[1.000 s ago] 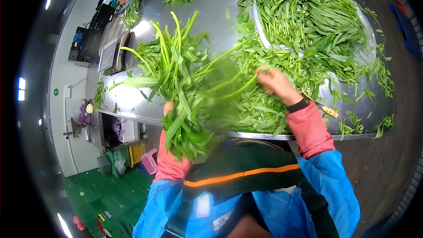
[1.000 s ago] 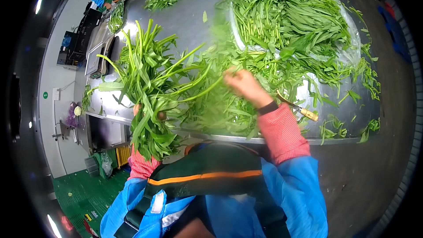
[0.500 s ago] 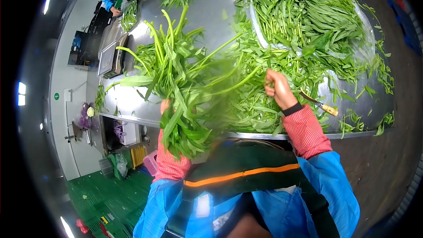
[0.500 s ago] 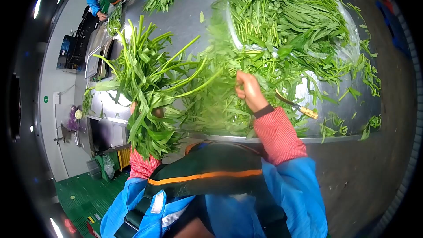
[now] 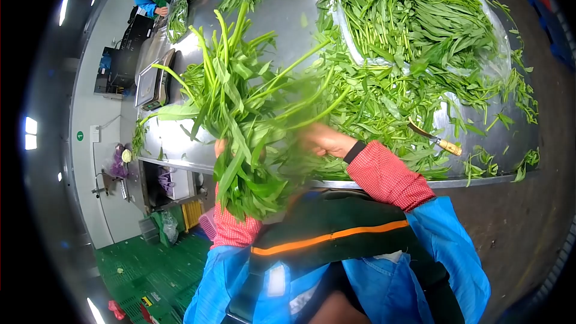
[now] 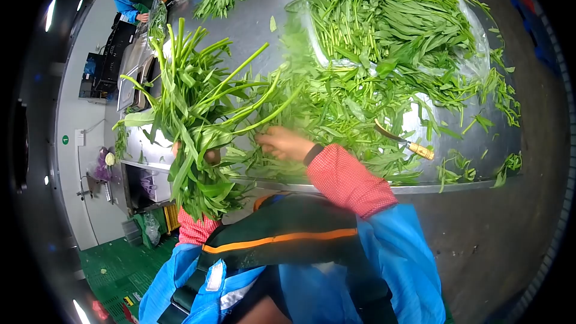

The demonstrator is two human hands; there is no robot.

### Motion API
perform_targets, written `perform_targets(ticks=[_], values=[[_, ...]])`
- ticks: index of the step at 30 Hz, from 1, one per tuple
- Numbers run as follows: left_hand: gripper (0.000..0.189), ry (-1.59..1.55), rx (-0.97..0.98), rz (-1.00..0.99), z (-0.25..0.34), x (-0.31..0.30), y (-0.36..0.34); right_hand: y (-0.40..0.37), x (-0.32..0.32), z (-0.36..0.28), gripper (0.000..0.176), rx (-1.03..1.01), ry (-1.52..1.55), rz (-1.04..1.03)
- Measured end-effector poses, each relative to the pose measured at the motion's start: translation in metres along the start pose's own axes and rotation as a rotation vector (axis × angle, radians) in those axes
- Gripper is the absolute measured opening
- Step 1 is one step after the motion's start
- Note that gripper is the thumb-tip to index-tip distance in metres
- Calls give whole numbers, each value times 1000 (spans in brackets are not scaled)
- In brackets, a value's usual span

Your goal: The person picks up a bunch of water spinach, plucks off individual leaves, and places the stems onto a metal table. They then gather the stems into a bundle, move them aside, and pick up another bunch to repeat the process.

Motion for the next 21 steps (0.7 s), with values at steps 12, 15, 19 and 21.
perform_targets(ticks=[12, 15, 19, 21], values=[[45, 781, 410, 613, 1, -16, -56, -84, -51, -86, 33, -716, -203, 674], [43, 828, 384, 526, -26, -11, -69, -81, -9, -117, 58, -617, -821, 720], [46, 948, 209, 334, -91, 13, -97, -66, -34, -112, 35, -384, -1011, 823], [47, 919, 166, 291, -101, 11, -98, -68, -76, -98, 27, -564, -838, 1002]])
Point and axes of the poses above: each hand's wrist, its own y-axis towards the middle knuckle, its own x-axis out of the palm, z = x × y, the point moved 9 cm from there along y, towards the middle knuckle, and after that the axes turned 4 degrees about y, right-handed, at the moved point
